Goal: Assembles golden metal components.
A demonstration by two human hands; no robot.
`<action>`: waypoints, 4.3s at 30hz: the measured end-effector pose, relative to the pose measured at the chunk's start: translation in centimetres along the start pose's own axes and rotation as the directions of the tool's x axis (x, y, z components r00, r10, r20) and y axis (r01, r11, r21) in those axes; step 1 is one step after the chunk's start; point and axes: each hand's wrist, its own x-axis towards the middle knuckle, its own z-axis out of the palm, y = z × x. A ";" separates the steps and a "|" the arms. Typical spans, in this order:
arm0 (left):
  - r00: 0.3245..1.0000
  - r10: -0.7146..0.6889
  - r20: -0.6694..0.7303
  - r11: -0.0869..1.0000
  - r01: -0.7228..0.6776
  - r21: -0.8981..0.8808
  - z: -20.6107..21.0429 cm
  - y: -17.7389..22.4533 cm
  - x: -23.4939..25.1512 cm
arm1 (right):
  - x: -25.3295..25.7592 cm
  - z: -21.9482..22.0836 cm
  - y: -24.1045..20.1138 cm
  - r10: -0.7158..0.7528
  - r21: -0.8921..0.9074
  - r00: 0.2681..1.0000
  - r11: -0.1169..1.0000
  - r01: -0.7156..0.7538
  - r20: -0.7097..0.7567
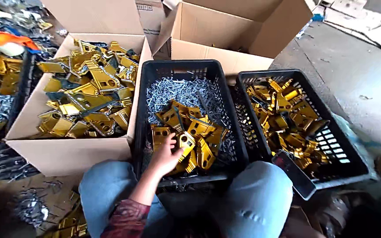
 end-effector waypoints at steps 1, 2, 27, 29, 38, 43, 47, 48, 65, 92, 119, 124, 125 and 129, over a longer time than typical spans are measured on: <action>0.999 -0.035 -0.018 0.998 0.036 0.051 1.1 -0.1 0.6 | -2.8 -3.3 -2.8 -0.069 -0.060 0.993 0.996 0.063 -0.092; 0.997 -0.057 -0.044 0.995 0.060 0.076 2.1 -0.4 1.2 | -5.9 -6.2 -5.8 -0.172 -0.141 0.959 0.980 0.143 -0.223; 0.959 0.236 -0.160 0.139 -0.196 -0.971 -4.0 -0.3 -3.5 | -2.6 -10.2 -34.3 -0.798 0.041 0.514 0.530 0.847 -0.314; 0.951 0.230 -0.205 0.132 -0.239 -0.962 -4.0 -0.4 -3.4 | -2.3 -10.7 -33.8 -0.712 -0.063 0.611 0.668 0.742 -0.346; 0.946 0.226 -0.232 0.122 -0.264 -0.957 -4.5 -0.3 -3.3 | 0.9 -5.9 -33.9 -0.321 -0.622 0.943 0.758 0.197 -0.093; 0.974 0.170 -0.147 0.177 -0.177 -0.968 -4.8 -0.7 -3.5 | 0.1 -9.6 -32.4 -0.680 -0.423 0.707 0.708 0.565 -0.194; 0.996 0.089 -0.028 0.097 -0.037 -0.995 -4.1 0.0 -3.4 | -1.0 -10.6 -32.0 -0.808 -0.345 0.486 0.584 0.734 -0.334; 0.996 0.092 -0.008 0.091 -0.017 -0.996 -3.9 0.3 -3.2 | -1.1 -10.8 -32.1 -0.815 -0.320 0.443 0.561 0.763 -0.373; 0.994 -0.049 0.098 0.450 0.109 -0.886 -4.8 3.3 2.3 | -2.3 -10.8 -39.7 -0.793 0.258 0.297 0.182 0.949 -0.532; 0.937 -0.299 -0.178 0.348 -0.067 -0.935 -4.1 3.6 2.3 | -3.1 -8.4 -38.0 -0.840 -0.385 0.343 0.508 0.770 -0.421; 0.898 -0.114 -0.426 0.547 -0.301 -0.781 -4.5 3.3 1.6 | -4.2 -8.2 -38.0 -0.866 -0.222 0.190 0.320 0.921 -0.462; 0.874 -0.024 -0.486 0.645 -0.358 -0.676 -4.3 3.0 1.9 | -5.0 -8.7 -38.4 -0.902 -0.201 0.149 0.247 0.948 -0.405; 0.862 0.022 -0.507 0.670 -0.390 -0.632 -4.3 2.8 1.9 | -5.3 -9.0 -38.2 -0.912 -0.150 0.120 0.192 0.970 -0.393; 0.803 0.171 -0.570 0.740 -0.487 -0.464 -4.2 2.2 1.9 | -5.2 -9.4 -37.8 -0.902 -0.130 0.024 0.088 0.988 -0.430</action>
